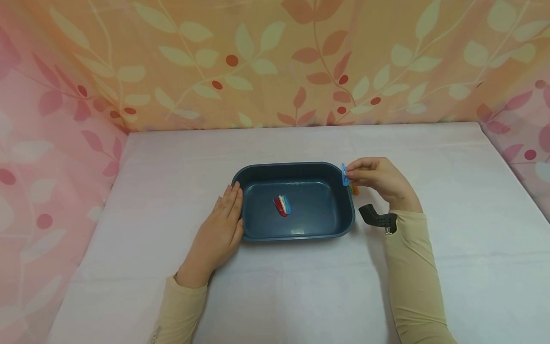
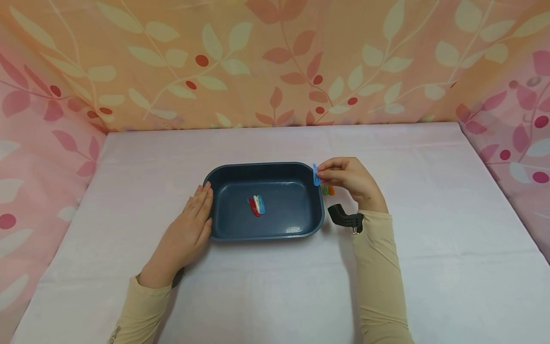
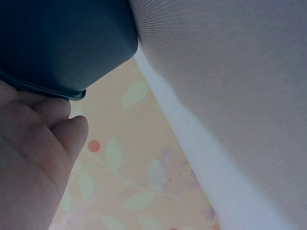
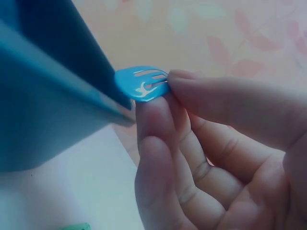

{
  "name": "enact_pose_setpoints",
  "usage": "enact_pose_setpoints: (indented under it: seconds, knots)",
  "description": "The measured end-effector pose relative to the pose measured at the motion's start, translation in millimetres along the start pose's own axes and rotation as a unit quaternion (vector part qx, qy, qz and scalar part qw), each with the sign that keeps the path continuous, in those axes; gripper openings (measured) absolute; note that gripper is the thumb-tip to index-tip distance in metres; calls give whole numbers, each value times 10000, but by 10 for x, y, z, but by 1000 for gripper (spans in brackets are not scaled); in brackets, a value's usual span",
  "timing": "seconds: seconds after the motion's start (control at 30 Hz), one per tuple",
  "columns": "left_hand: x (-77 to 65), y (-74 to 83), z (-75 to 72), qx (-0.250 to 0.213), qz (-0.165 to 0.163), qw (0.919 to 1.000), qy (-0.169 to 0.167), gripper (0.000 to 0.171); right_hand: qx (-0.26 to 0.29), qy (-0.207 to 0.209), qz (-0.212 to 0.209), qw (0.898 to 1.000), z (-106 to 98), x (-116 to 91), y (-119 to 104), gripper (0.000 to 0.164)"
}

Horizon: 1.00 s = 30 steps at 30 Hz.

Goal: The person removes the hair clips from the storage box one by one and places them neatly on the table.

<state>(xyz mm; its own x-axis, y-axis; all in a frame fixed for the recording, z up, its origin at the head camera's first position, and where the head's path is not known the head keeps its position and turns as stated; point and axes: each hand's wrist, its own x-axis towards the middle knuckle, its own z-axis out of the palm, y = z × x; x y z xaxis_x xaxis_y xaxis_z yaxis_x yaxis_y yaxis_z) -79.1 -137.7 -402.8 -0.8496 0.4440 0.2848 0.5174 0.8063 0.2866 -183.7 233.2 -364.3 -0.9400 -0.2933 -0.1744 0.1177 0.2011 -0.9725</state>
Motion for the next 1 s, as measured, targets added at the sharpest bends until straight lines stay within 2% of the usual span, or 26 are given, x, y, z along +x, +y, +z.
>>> enact_pose_setpoints:
  seconds: [0.77, 1.0]
  knots:
    - [-1, -2, 11, -29, -16, 10000, 54, 58, 450, 191, 160, 9987, -180, -27, 110, 11]
    - [1, -3, 15, -25, -42, 10000, 38, 58, 512, 347, 406, 9973, -238, -46, 152, 12]
